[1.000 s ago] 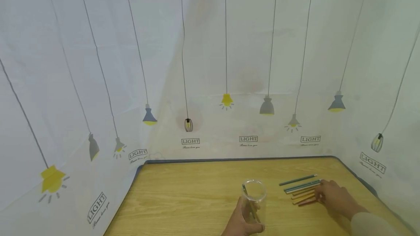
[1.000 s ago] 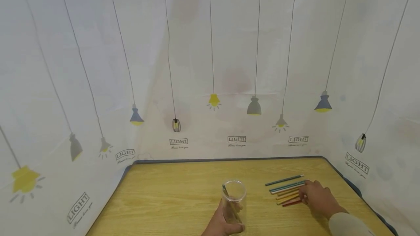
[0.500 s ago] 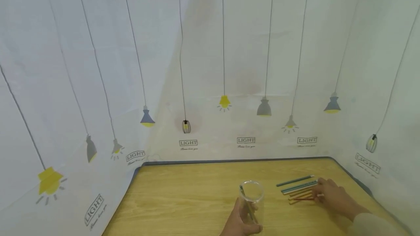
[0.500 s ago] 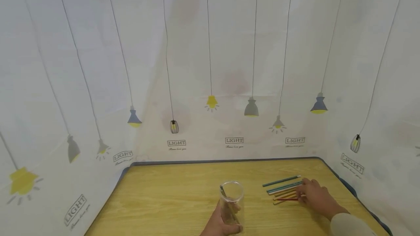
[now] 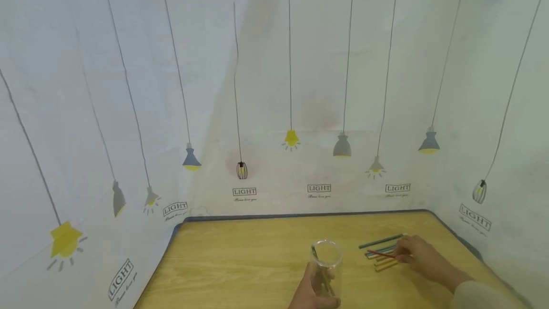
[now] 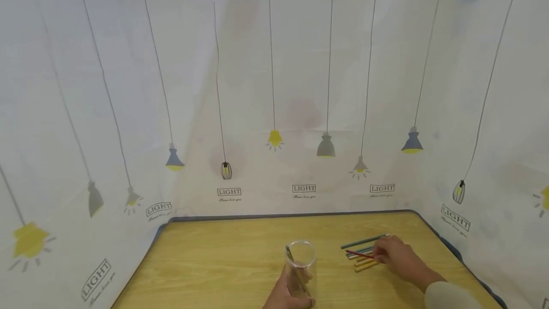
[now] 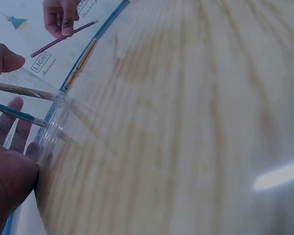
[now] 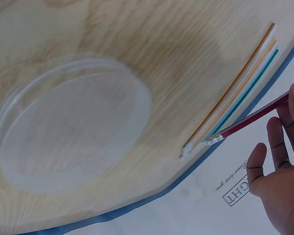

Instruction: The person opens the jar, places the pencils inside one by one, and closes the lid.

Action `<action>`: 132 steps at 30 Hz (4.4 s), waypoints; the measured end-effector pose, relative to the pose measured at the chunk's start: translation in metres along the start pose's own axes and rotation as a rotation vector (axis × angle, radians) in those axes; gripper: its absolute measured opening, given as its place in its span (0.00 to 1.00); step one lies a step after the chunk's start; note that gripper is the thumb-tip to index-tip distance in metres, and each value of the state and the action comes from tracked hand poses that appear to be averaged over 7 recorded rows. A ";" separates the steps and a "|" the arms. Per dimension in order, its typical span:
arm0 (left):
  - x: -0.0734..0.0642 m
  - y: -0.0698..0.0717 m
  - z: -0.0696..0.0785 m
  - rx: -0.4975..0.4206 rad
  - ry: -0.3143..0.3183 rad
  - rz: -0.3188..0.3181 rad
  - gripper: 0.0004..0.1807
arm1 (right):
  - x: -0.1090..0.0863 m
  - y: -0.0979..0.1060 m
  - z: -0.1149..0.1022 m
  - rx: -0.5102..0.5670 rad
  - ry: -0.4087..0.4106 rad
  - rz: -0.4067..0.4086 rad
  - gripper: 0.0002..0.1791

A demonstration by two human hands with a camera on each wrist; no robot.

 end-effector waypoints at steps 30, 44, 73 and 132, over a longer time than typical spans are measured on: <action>-0.001 -0.005 -0.002 0.011 0.041 0.015 0.44 | 0.002 0.024 -0.100 0.396 -0.058 0.089 0.11; -0.012 0.014 0.027 0.103 0.049 -0.027 0.55 | 0.007 0.051 -0.142 0.482 -0.082 0.184 0.13; 0.039 -0.009 0.107 0.138 -0.117 -0.098 0.35 | 0.009 0.095 -0.219 0.829 -0.011 0.093 0.18; 0.036 -0.012 0.093 0.157 -0.112 -0.071 0.32 | 0.016 0.055 -0.218 0.681 0.024 0.015 0.18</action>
Point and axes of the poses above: each hand's wrist, its own x-axis towards the middle knuckle, its own y-axis out of the back of the hand, z = x × y, the point moved 7 cm from there along x, towards the middle knuckle, and after that the axes turned 6 degrees about -y, right-handed, at the moved point
